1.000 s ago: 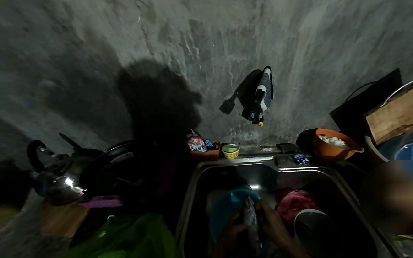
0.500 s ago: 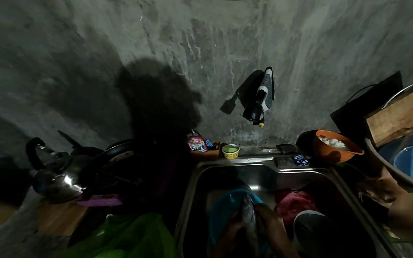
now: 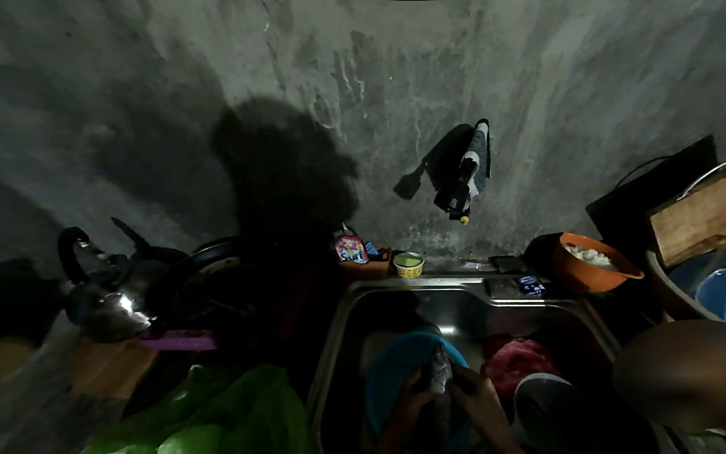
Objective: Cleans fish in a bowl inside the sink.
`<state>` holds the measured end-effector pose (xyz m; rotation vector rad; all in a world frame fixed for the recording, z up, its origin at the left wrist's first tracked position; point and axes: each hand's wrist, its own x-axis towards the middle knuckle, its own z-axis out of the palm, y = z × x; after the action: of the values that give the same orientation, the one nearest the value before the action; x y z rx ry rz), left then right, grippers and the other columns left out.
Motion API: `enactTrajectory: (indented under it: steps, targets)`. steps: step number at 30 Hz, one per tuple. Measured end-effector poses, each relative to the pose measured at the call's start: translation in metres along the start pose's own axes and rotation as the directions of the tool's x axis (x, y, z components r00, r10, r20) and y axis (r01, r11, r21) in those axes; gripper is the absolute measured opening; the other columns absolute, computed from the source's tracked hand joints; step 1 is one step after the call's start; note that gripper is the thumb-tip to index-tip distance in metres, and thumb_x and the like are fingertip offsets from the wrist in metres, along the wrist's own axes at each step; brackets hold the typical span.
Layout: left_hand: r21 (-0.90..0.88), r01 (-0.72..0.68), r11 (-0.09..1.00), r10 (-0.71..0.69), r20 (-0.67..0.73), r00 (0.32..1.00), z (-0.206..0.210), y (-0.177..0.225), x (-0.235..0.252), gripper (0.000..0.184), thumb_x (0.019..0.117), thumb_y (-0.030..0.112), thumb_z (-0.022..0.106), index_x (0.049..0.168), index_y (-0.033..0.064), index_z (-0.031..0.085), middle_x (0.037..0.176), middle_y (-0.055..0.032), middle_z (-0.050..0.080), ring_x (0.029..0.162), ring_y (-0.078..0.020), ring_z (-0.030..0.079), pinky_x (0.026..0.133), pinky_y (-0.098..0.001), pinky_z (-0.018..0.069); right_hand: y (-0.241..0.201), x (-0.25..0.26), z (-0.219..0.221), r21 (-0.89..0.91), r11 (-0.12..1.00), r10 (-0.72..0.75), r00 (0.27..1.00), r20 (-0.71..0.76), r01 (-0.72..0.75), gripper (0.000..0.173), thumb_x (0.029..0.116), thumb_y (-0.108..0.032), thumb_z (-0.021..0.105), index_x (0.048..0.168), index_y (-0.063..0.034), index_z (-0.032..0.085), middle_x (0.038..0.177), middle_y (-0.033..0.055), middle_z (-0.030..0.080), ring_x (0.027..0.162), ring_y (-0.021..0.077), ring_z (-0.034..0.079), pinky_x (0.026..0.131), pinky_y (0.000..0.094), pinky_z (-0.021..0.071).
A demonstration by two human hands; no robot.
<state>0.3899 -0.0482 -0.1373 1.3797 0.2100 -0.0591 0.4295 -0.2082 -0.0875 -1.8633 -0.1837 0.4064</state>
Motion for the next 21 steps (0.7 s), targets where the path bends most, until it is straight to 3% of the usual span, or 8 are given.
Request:
enactTrajectory:
  steps: [5, 10, 21]
  targets:
    - [-0.012, 0.002, 1.000, -0.001, 0.016, 1.000, -0.004, -0.001, 0.000, 0.052, 0.0889, 0.002, 0.057, 0.140, -0.0064, 0.050, 0.129, -0.0134, 0.063, 0.112, -0.0130, 0.064, 0.098, -0.0323, 0.0541, 0.010, 0.000, -0.001, 0.060, 0.995, -0.087, 0.995, 0.056, 0.083, 0.033, 0.0912, -0.006, 0.068, 0.123, 0.0041, 0.069, 0.110, 0.0151, 0.073, 0.098, 0.0155, 0.070, 0.092, 0.0332, 0.0566]
    - [-0.016, 0.010, 1.000, -0.009, 0.047, 0.999, -0.005, 0.000, -0.002, 0.045, 0.0926, 0.002, 0.055, 0.136, -0.0054, 0.052, 0.124, -0.0112, 0.065, 0.107, -0.0119, 0.065, 0.095, -0.0322, 0.0550, 0.007, -0.003, 0.005, 0.018, 0.999, -0.033, 0.999, -0.019, 0.033, 0.028, 0.0918, -0.009, 0.070, 0.117, 0.0022, 0.072, 0.103, 0.0140, 0.074, 0.094, 0.0169, 0.070, 0.089, 0.0353, 0.0568]
    - [0.015, 0.039, 0.999, -0.040, 0.041, 0.998, -0.006, 0.001, -0.001, 0.047, 0.0939, 0.003, 0.053, 0.140, -0.0051, 0.050, 0.129, -0.0134, 0.062, 0.112, -0.0124, 0.063, 0.097, -0.0314, 0.0534, 0.006, 0.000, 0.013, -0.007, 1.000, -0.021, 0.998, -0.055, 0.020, 0.029, 0.0918, -0.010, 0.070, 0.117, 0.0034, 0.071, 0.101, 0.0149, 0.073, 0.089, 0.0189, 0.069, 0.085, 0.0368, 0.0564]
